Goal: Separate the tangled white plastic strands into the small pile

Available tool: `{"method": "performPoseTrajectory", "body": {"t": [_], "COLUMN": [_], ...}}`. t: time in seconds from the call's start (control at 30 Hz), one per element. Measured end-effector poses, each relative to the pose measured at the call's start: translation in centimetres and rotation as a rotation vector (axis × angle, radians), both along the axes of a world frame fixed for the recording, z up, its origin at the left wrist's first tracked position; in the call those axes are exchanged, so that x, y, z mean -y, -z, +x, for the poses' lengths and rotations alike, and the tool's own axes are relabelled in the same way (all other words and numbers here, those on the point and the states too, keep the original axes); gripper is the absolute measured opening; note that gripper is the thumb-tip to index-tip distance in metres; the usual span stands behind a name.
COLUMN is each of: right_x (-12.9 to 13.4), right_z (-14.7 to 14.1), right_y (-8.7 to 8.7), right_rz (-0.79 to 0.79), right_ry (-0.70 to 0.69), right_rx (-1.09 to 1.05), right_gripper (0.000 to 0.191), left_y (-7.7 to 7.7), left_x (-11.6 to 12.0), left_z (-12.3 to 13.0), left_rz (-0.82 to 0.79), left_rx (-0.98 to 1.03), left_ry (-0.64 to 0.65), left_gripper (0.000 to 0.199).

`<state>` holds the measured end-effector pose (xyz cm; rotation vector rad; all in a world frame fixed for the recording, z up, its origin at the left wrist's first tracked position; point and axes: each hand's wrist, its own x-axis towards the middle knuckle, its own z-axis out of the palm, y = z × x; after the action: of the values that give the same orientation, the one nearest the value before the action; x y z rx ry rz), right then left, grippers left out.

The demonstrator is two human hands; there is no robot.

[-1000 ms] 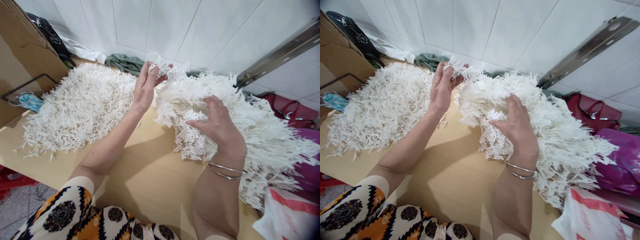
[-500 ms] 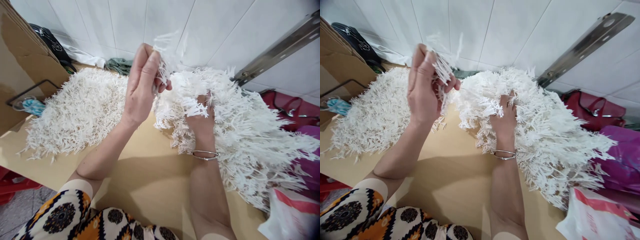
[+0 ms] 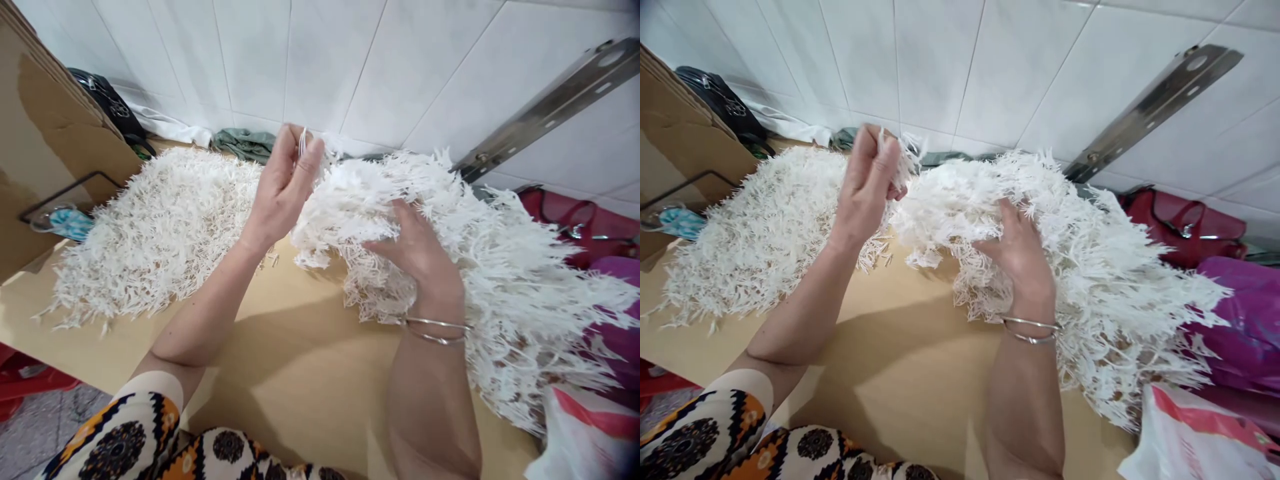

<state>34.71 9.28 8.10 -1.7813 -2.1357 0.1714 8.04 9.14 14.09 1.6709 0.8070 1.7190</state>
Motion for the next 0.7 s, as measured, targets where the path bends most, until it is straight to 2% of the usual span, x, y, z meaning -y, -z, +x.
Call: {"method": "performPoseTrajectory", "body": {"t": [0.07,0.13,0.2,0.27,0.33,0.37,0.47,0.57,0.63,0.7], "right_x": [1.6,3.3,4.6,5.2,4.7,4.1,1.0,-2.4,-4.3,-5.9], "right_z": [-0.2,-0.8,-1.8,-3.3,-5.0,-5.8,-8.1,-9.2,-9.2,-8.5], "right_y": [-2.5,-4.9,-6.7,-7.5,-7.2,-6.6,-4.0,-1.8,-1.3,-1.6], "right_rz": [-0.116,-0.121,0.008,0.158,0.242,0.234,0.111,0.095,0.108,0.119], "right_ry": [-0.019,-0.037,0.032,0.071,0.032,-0.014,-0.154,-0.119,-0.034,0.083], "right_rx": [-0.082,-0.183,-0.257,-0.326,-0.353,-0.324,-0.062,0.137,0.156,0.137], "right_gripper": [0.089,0.063,0.038,0.027,0.028,0.033,0.057,0.065,0.061,0.056], "left_y": [1.1,1.5,1.2,0.6,0.0,-0.2,-0.2,0.1,0.0,-0.6], "left_x": [-0.7,-0.8,-0.4,0.1,0.4,0.5,0.4,0.1,0.2,0.6], "left_z": [-0.7,-1.3,-1.5,-1.7,-1.9,-2.0,-2.3,-2.6,-2.5,-2.4], "left_rz": [-0.07,-0.119,-0.145,-0.192,-0.298,-0.362,-0.47,-0.428,-0.385,-0.349], "left_rx": [-0.272,-0.54,-0.748,-0.93,-1.152,-1.267,-1.477,-1.532,-1.525,-1.466], "left_ry": [-0.081,-0.129,-0.191,-0.257,-0.254,-0.226,-0.171,-0.176,-0.116,-0.001], "left_gripper": [0.04,0.051,0.057,0.051,0.042,0.041,0.051,0.038,0.028,0.03]}}
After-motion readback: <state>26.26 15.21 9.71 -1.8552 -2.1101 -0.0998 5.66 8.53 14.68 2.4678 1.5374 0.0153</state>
